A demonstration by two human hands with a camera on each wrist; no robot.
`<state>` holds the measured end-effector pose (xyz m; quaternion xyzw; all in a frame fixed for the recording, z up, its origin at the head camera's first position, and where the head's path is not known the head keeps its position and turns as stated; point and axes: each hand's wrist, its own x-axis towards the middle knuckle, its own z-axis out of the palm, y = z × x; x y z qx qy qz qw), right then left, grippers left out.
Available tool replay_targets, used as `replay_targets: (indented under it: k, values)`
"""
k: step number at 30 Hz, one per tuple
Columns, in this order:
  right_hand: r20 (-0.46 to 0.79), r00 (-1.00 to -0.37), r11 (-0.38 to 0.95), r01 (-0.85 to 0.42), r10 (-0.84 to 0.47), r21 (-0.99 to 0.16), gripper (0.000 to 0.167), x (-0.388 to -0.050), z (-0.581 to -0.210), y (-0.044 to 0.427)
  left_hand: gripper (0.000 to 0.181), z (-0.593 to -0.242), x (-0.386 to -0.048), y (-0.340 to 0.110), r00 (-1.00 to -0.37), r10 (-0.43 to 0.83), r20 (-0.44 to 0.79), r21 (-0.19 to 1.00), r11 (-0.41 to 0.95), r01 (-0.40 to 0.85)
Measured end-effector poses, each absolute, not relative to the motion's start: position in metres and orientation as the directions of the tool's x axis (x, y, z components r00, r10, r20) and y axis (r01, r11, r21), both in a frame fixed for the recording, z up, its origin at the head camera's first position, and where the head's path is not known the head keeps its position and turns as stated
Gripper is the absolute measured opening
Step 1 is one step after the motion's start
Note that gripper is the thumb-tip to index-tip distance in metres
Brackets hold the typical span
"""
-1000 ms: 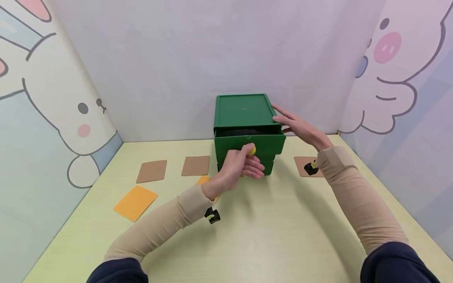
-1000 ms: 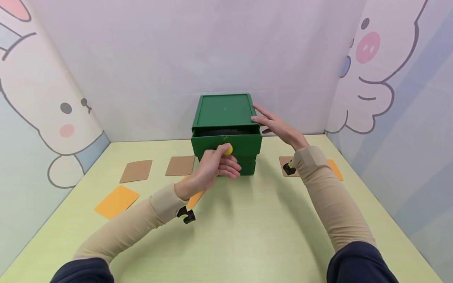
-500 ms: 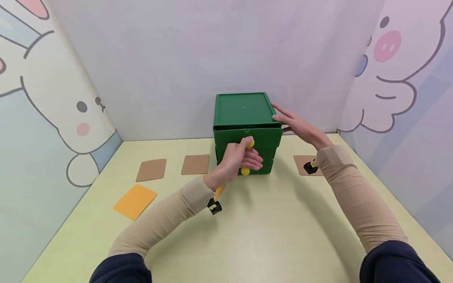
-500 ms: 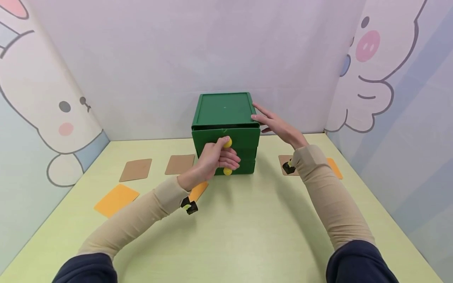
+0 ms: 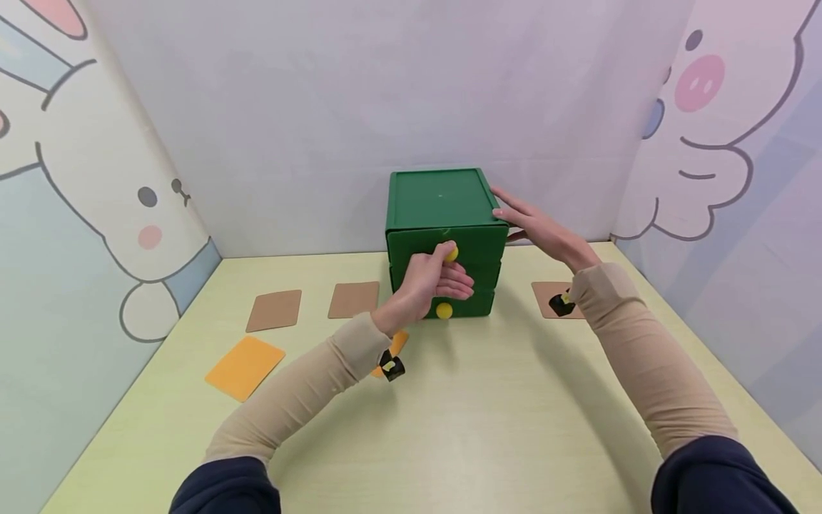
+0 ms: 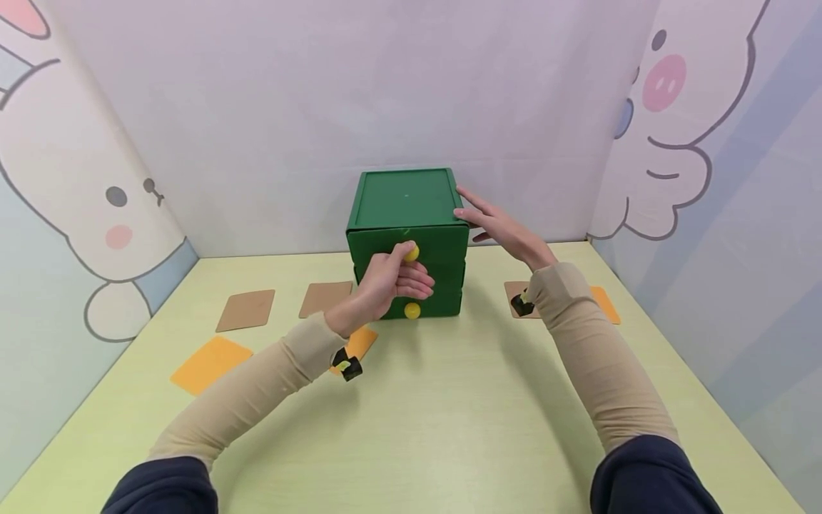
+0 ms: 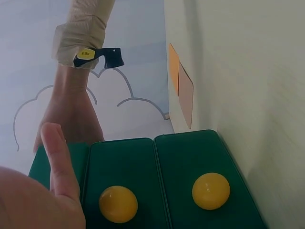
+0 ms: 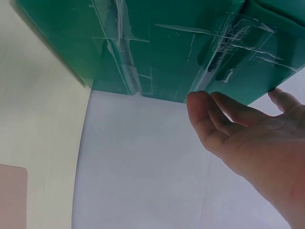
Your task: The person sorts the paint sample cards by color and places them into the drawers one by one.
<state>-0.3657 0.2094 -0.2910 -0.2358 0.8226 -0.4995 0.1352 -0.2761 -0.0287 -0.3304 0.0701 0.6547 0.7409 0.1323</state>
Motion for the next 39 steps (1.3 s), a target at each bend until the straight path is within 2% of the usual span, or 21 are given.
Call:
replay_targets:
  k: [14,21,26,30,39]
  values:
    - [0.01,-0.856,0.372,-0.235,-0.517,-0.898,0.061,-0.368,-0.294,0.209,0.061,-0.331,-0.281,-0.033,-0.942,0.327,-0.07,0.991,-0.087,-0.104]
    - [0.009,-0.854,0.368,-0.234,-0.52,-0.9,0.062,-0.369,-0.295,0.209,0.084,-0.34,-0.27,-0.04,-0.918,0.384,-0.095,0.994,0.086,-0.067]
    - [0.009,-0.855,0.367,-0.232,-0.519,-0.901,0.061,-0.362,-0.291,0.208,0.082,-0.363,-0.261,-0.046,-0.918,0.351,-0.186,0.979,0.15,-0.141]
    - [0.007,-0.852,0.368,-0.233,-0.524,-0.9,0.063,-0.352,-0.284,0.206,0.077,-0.378,-0.261,-0.046,-0.913,0.337,-0.231,0.973,0.101,-0.209]
    - [0.004,-0.854,0.368,-0.229,-0.52,-0.901,0.065,-0.342,-0.275,0.201,0.059,-0.381,-0.27,-0.036,-0.95,0.267,-0.161,0.976,-0.1,-0.193]
